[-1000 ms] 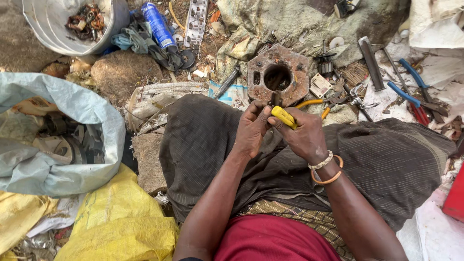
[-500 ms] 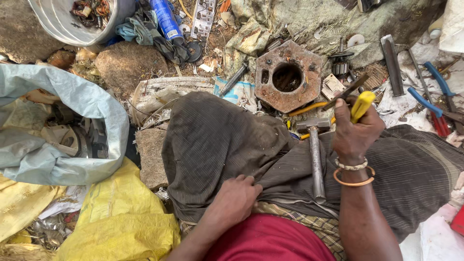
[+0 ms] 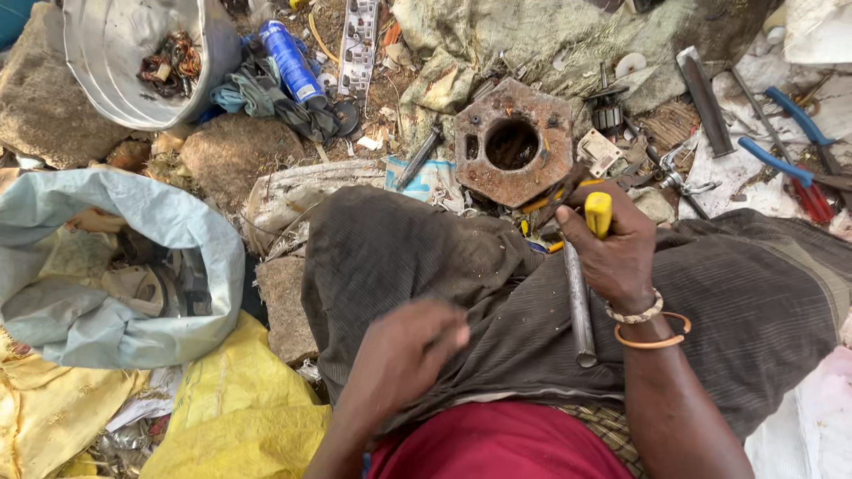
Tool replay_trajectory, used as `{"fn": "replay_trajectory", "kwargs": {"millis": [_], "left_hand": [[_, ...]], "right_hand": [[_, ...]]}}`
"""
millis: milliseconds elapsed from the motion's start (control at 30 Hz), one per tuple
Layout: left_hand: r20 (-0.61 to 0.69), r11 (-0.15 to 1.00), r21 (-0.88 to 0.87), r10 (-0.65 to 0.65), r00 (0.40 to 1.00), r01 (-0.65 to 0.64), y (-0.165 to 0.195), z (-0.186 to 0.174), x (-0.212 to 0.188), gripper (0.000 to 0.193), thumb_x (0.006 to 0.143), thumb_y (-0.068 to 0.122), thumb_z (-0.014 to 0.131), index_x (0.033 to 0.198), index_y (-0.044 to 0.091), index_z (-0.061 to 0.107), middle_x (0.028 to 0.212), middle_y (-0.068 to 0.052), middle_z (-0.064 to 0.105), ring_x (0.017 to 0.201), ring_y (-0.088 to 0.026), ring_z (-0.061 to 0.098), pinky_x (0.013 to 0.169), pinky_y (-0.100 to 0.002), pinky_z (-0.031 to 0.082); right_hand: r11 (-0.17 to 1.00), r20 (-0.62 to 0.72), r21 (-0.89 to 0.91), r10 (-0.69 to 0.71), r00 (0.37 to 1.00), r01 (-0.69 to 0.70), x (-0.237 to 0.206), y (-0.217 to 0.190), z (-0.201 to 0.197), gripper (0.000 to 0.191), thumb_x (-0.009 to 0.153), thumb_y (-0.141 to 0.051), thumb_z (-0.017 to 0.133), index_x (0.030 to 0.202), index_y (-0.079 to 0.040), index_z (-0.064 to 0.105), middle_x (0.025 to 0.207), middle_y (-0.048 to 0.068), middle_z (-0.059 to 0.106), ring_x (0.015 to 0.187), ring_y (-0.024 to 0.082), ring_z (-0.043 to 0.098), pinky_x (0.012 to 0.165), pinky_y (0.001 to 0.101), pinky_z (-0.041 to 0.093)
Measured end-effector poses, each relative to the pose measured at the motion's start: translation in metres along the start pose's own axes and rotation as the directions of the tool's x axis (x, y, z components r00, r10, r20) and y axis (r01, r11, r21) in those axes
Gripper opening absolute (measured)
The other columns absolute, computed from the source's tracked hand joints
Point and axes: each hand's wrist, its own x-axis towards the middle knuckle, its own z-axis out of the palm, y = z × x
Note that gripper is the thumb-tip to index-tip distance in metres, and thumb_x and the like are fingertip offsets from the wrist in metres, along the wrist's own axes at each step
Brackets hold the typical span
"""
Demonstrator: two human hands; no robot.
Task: The person sits on the ground and uses a hammer and screwdriver to disassemble a metal electrical component, removing copper wire and separating parts.
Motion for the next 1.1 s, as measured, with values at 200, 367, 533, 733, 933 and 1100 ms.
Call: {"fn": "replay_trajectory", "kwargs": {"millis": [200,367,533,733,933,1100], "left_hand": [[-0.168,0.855,-0.505,0.039,0.985,-0.12,0.01,0.033,0.096,0.056,0.105,0.032,0.06,0.155,0.011,0.045,0.147,-0.013,0.056,0.128,-0.027,0.061,0.105,-0.041,0.051],[-0.061,0.664,-0.747,-0.002,0.998,-0.044,0.0,0.059,0.117,0.056,0.102,0.03,0.065,0.152,0.008,0.053,0.133,-0.011,0.065,0.111,-0.021,0.066,0.096,-0.037,0.059],[-0.188,0.602,-0.784,-0.004,0.982,-0.148,-0.011,0.072,0.116,0.052,0.106,0.033,0.062,0.147,0.003,0.053,0.131,-0.01,0.069,0.122,-0.017,0.066,0.106,-0.034,0.057],[-0.207,0.618,-0.771,-0.013,0.978,-0.154,-0.011,0.083,0.112,0.054,0.106,0.034,0.06,0.149,0.003,0.05,0.131,-0.009,0.068,0.123,-0.017,0.065,0.108,-0.034,0.055],[-0.23,0.491,-0.855,-0.067,0.971,-0.169,-0.013,0.087,0.113,0.051,0.106,0.03,0.062,0.147,0.002,0.05,0.129,-0.011,0.067,0.12,-0.019,0.065,0.105,-0.037,0.057],[-0.272,0.65,-0.737,-0.038,0.962,-0.183,-0.015,0.091,0.113,0.056,0.109,0.031,0.055,0.157,0.005,0.043,0.131,-0.01,0.068,0.122,-0.018,0.065,0.105,-0.035,0.057]], "right_hand": [[0.998,0.209,0.035,-0.058,0.976,0.052,-0.009,-0.016,0.007,0.012,0.09,-0.003,0.079,0.098,-0.001,0.07,0.098,0.005,0.068,0.087,0.011,0.064,0.073,0.0257,0.054],[0.999,0.152,0.024,-0.036,0.988,0.033,-0.015,-0.02,0.009,0.015,0.088,-0.002,0.079,0.1,0.0,0.07,0.1,0.006,0.07,0.089,0.013,0.066,0.075,0.0273,0.055],[0.998,0.096,0.053,0.014,0.995,-0.019,-0.017,-0.019,0.014,0.014,0.089,-0.003,0.08,0.1,-0.001,0.072,0.101,0.007,0.07,0.088,0.014,0.066,0.073,0.0285,0.055],[0.99,-0.009,-0.057,-0.131,0.991,0.131,-0.021,-0.018,0.019,0.013,0.091,-0.004,0.08,0.101,-0.001,0.072,0.102,0.008,0.069,0.094,0.018,0.066,0.083,0.0318,0.053],[0.991,-0.042,0.044,-0.123,0.992,0.125,-0.022,-0.02,0.018,0.014,0.096,-0.006,0.077,0.107,0.0,0.069,0.106,0.009,0.068,0.097,0.017,0.066,0.085,0.0297,0.054],[0.994,0.063,0.1,-0.039,0.997,0.032,-0.018,-0.021,0.014,0.013,0.098,-0.009,0.074,0.108,-0.001,0.071,0.107,0.008,0.07,0.095,0.016,0.066,0.082,0.0286,0.055]]}}
